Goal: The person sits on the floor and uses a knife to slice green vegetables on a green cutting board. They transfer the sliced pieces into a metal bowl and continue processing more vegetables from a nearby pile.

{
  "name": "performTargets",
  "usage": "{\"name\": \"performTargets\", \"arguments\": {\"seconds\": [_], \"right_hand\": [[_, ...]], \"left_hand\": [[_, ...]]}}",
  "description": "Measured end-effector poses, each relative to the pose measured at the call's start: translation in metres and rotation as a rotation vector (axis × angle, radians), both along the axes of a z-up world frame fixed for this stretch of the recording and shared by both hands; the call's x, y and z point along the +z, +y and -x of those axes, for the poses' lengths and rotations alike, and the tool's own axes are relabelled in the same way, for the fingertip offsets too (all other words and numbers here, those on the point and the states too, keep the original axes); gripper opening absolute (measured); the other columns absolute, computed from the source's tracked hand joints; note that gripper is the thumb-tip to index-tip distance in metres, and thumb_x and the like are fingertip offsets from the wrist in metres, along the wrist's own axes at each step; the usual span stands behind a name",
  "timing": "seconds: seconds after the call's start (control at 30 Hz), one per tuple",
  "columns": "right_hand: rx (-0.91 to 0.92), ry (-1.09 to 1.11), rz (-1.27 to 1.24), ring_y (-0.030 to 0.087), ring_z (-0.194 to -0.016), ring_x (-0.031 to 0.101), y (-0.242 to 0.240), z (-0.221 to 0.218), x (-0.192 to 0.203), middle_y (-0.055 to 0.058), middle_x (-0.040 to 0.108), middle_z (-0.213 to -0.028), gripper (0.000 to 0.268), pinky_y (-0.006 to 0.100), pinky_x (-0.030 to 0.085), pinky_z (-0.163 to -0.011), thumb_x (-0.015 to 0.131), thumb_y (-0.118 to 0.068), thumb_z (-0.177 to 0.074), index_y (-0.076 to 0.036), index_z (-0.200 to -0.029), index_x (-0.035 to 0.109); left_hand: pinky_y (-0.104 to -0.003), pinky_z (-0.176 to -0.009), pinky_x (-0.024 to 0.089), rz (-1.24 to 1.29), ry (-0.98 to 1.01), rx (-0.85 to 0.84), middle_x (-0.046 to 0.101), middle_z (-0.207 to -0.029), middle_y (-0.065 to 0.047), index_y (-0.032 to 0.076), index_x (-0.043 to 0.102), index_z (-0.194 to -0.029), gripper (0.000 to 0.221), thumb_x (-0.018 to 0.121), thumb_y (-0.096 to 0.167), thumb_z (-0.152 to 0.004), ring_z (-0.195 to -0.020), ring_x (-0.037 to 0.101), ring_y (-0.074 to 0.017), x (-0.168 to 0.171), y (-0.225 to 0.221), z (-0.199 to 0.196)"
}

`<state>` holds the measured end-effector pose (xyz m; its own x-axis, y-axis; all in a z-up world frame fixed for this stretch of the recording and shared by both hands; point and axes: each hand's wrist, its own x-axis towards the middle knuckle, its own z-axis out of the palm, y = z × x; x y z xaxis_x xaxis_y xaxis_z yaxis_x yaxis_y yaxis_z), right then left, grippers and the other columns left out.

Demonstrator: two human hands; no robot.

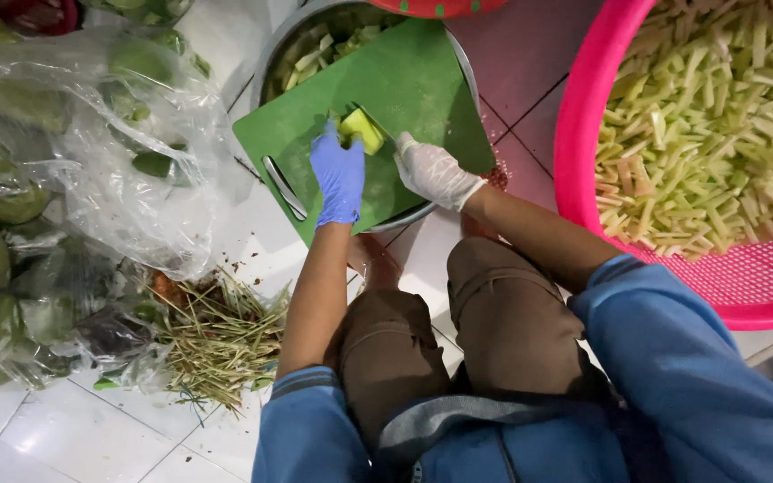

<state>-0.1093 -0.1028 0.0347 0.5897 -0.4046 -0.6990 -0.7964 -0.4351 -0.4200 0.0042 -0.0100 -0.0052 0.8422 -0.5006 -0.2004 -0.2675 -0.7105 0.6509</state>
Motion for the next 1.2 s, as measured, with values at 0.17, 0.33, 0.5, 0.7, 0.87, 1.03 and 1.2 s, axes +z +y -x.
{"name": "performTargets", "arguments": {"seconds": [0.17, 0.33, 0.5, 0.7, 0.87, 1.03, 1.2], "right_hand": [[-0.034, 0.089, -0.039, 0.036, -0.096, 0.064, 0.001, -0.001, -0.049, 0.017, 0.067, -0.091, 0.036, 0.048, 0.054, -0.081, 0.043, -0.037, -0.088, -0.013, -0.116, 0.043], [0.112, 0.033, 0.0, 0.04, -0.089, 0.065, 0.006, 0.012, 0.003, 0.024, 0.066, -0.087, 0.035, 0.052, 0.054, -0.077, 0.038, -0.015, -0.089, 0.001, -0.12, 0.04], [-0.066, 0.058, -0.081, 0.041, -0.093, 0.065, 0.008, 0.016, -0.02, 0.02, 0.067, -0.092, 0.051, 0.053, 0.051, -0.083, 0.024, -0.034, -0.098, 0.007, -0.128, 0.035], [0.115, 0.007, 0.528, 0.041, -0.062, 0.065, 0.03, 0.046, -0.01, 0.017, 0.059, -0.061, 0.026, 0.059, 0.049, -0.045, 0.044, -0.018, -0.092, -0.005, -0.104, 0.064], [-0.039, 0.081, 0.068, 0.034, -0.102, 0.063, 0.011, 0.071, -0.084, 0.019, 0.067, -0.101, 0.041, 0.048, 0.054, -0.084, 0.047, -0.032, -0.092, -0.004, -0.121, 0.054], [-0.119, 0.05, 0.127, 0.033, -0.094, 0.064, 0.001, 0.025, 0.003, 0.014, 0.067, -0.091, 0.04, 0.048, 0.054, -0.078, 0.037, -0.041, -0.09, -0.012, -0.114, 0.049], [0.076, -0.14, 0.199, 0.04, -0.083, 0.066, 0.002, 0.016, 0.009, 0.021, 0.066, -0.079, 0.03, 0.052, 0.054, -0.072, 0.044, -0.024, -0.09, -0.002, -0.109, 0.042]], "left_hand": [[-0.041, -0.079, 0.05, -0.001, -0.052, 0.023, 0.066, -0.088, -0.018, 0.003, 0.062, -0.11, 0.043, 0.072, 0.019, -0.072, -0.086, 0.063, -0.0322, 0.017, -0.003, 0.009], [-0.043, -0.078, 0.05, -0.039, -0.078, 0.047, 0.066, -0.085, -0.016, 0.006, 0.064, -0.107, 0.04, 0.072, 0.024, -0.071, -0.084, 0.065, -0.0327, -0.019, -0.003, -0.003], [-0.042, -0.08, 0.049, -0.027, -0.09, 0.018, 0.066, -0.088, -0.018, 0.004, 0.063, -0.107, 0.039, 0.07, 0.023, -0.073, -0.087, 0.064, -0.0333, -0.016, -0.004, -0.002], [-0.04, -0.08, 0.049, 0.009, -0.063, 0.049, 0.067, -0.09, -0.015, 0.006, 0.064, -0.105, 0.036, 0.069, 0.023, -0.073, -0.088, 0.065, -0.0307, -0.021, -0.004, -0.004], [-0.042, -0.079, 0.05, 0.003, -0.086, 0.05, 0.066, -0.086, -0.018, 0.004, 0.063, -0.107, 0.039, 0.069, 0.022, -0.073, -0.086, 0.064, -0.0333, -0.019, -0.006, -0.003], [-0.042, -0.077, 0.05, 0.016, -0.074, 0.037, 0.067, -0.086, -0.017, 0.005, 0.063, -0.106, 0.038, 0.068, 0.021, -0.073, -0.085, 0.065, -0.0333, -0.008, -0.003, -0.001], [-0.044, -0.077, 0.05, 0.009, -0.088, 0.035, 0.067, -0.084, -0.019, 0.005, 0.063, -0.106, 0.038, 0.068, 0.021, -0.072, -0.084, 0.064, -0.0351, -0.005, -0.004, 0.001]]}}
